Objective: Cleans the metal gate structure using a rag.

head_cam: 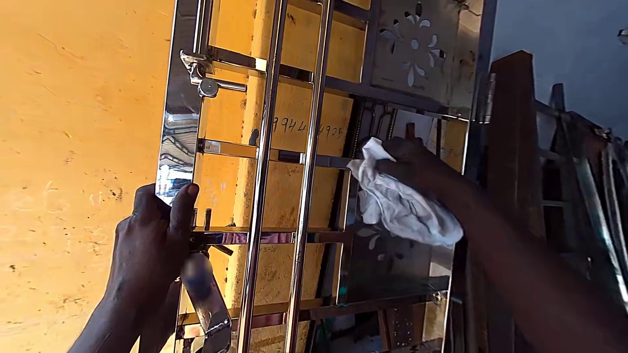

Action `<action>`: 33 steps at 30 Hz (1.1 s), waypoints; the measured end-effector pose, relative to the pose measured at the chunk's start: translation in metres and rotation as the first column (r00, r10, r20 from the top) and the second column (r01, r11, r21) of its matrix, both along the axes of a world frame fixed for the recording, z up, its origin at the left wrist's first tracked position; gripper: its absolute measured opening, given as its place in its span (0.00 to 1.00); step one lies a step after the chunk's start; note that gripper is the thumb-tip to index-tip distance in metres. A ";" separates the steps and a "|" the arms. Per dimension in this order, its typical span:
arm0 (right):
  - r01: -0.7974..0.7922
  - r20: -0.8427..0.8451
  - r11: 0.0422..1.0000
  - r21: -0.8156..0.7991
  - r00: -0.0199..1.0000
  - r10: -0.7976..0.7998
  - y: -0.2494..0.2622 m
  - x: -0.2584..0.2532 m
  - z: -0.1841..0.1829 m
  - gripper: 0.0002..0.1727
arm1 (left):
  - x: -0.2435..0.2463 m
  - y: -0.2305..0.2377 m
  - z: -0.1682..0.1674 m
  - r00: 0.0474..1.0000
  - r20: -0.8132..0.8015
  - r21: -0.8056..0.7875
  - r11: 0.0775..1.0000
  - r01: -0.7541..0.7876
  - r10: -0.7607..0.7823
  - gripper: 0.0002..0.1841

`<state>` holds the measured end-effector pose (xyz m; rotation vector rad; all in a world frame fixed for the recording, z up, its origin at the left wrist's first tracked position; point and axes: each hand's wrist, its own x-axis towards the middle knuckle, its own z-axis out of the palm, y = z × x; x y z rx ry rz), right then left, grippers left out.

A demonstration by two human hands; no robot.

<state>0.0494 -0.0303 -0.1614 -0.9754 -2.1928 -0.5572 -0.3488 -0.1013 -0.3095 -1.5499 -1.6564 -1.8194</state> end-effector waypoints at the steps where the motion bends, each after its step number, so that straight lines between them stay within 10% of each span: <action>1: -0.016 0.009 0.998 0.053 1.000 0.016 0.002 -0.013 -0.002 0.16 | 0.000 0.000 0.001 1.000 -0.007 -0.004 1.000 -0.003 0.003 0.38; 5: 0.064 0.005 0.984 0.164 0.998 -0.066 -0.002 -0.097 -0.021 0.28 | -0.001 -0.002 -0.002 1.000 -0.004 -0.003 1.000 0.015 -0.015 0.37; 8: 0.127 -0.297 0.940 0.317 0.955 -0.029 -0.005 -0.123 -0.037 0.24 | -0.003 -0.003 -0.002 0.999 -0.007 0.010 0.999 0.034 -0.034 0.34; 12: 0.074 -0.717 0.896 0.437 0.630 0.298 -0.013 -0.157 -0.060 0.22 | 0.000 -0.005 -0.002 0.998 0.019 -0.009 0.999 0.054 -0.054 0.31; 18: -0.314 0.000 0.755 0.575 0.923 0.384 -0.030 -0.178 -0.178 0.11 | -0.006 -0.001 -0.006 0.976 0.077 0.045 0.979 0.201 -0.204 0.27; 22: -0.709 0.345 0.653 0.266 0.703 0.623 -0.036 -0.159 -0.226 0.13 | -0.004 -0.016 -0.024 0.993 0.072 0.128 0.988 0.084 -0.094 0.24; 25: -0.674 -0.109 0.698 0.244 0.696 0.710 -0.062 -0.166 -0.203 0.16 | 0.024 -0.054 -0.071 0.998 -0.038 0.323 0.945 0.059 -0.049 0.26; 28: -0.673 -0.539 0.695 0.253 0.498 0.679 -0.103 -0.197 -0.177 0.12 | 0.068 -0.096 -0.103 0.834 0.055 0.284 0.809 0.515 -0.550 0.29; 30: -0.780 -0.562 0.607 0.153 0.437 0.703 -0.118 -0.215 -0.191 0.16 | 0.071 -0.108 -0.107 0.670 0.154 0.349 0.675 0.650 -0.726 0.16; 33: -0.839 -0.470 0.544 0.020 0.473 0.745 -0.110 -0.219 -0.196 0.28 | 0.029 -0.105 -0.101 0.770 0.198 0.448 0.755 0.479 -0.606 0.08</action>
